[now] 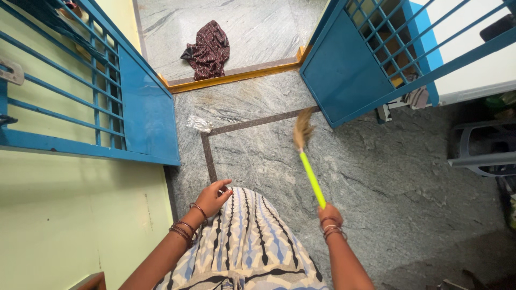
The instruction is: The person sweeps the floor by hand using a broom, pushing debris along the marble surface and directing it toward an open doorway.
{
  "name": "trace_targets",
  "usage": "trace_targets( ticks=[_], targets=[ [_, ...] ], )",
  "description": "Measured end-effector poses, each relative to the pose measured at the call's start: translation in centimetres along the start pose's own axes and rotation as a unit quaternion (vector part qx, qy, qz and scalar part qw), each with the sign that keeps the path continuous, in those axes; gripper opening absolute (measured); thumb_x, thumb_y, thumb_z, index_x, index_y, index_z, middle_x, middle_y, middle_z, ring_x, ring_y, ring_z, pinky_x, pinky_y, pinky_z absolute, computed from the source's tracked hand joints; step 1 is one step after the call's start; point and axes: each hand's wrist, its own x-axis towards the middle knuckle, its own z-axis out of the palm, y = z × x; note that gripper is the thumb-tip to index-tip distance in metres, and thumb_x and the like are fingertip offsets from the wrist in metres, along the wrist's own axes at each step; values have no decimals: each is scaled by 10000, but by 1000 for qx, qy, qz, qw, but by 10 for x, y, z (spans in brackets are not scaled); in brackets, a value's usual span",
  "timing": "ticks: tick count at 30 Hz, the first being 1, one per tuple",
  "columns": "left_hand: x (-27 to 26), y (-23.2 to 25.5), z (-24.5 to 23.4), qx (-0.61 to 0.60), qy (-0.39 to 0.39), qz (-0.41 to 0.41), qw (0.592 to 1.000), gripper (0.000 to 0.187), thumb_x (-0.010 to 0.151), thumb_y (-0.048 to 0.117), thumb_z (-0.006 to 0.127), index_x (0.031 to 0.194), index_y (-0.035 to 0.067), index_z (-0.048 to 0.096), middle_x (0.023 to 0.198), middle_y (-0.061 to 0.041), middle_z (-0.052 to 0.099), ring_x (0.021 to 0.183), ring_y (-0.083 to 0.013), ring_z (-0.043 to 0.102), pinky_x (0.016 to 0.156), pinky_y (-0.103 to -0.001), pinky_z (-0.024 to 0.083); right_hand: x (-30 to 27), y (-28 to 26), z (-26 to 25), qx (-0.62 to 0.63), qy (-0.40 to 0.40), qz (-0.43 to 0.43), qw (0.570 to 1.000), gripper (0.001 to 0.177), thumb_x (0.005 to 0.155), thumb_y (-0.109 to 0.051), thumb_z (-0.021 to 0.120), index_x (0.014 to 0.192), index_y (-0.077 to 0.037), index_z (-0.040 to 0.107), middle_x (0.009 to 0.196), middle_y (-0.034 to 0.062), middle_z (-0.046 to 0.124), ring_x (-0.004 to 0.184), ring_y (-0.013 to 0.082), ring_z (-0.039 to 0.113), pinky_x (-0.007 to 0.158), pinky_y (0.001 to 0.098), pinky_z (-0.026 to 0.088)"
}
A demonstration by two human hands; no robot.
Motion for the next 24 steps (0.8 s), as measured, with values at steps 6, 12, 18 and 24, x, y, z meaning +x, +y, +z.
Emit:
trace_targets(
  ticks=[6,12,18,24],
  targets=[
    [7,6,1,7,-7,8,1000,444,932,290,679,1342,125,643,1035,-77,754,817,-182,750,771,-324,599,-13,-22,18,-28,-16,-59,998,381,935,-471,640,1155,-163,684,1013,162,762,970,387,736,821,517,589],
    [11,-1,2,18,-7,6,1000,448,930,297,682,1342,126,643,1045,-77,751,829,-180,750,778,-322,601,27,-23,-10,-35,80,-95,992,379,955,-484,613,1146,-161,664,937,152,762,884,385,748,751,520,601],
    [4,-28,7,12,-4,-31,999,446,918,300,688,1325,121,651,1030,-79,767,839,-179,758,783,-318,608,113,-66,-51,-3,117,-43,992,358,961,-466,632,1116,-147,679,946,167,761,893,400,739,742,528,588],
    [-2,-39,1,20,13,-55,998,454,904,305,692,1323,134,654,1017,-73,760,822,-174,751,782,-319,602,172,-119,-73,-5,116,-32,993,335,935,-425,675,1119,-149,724,996,168,766,945,383,745,785,513,593]
  ],
)
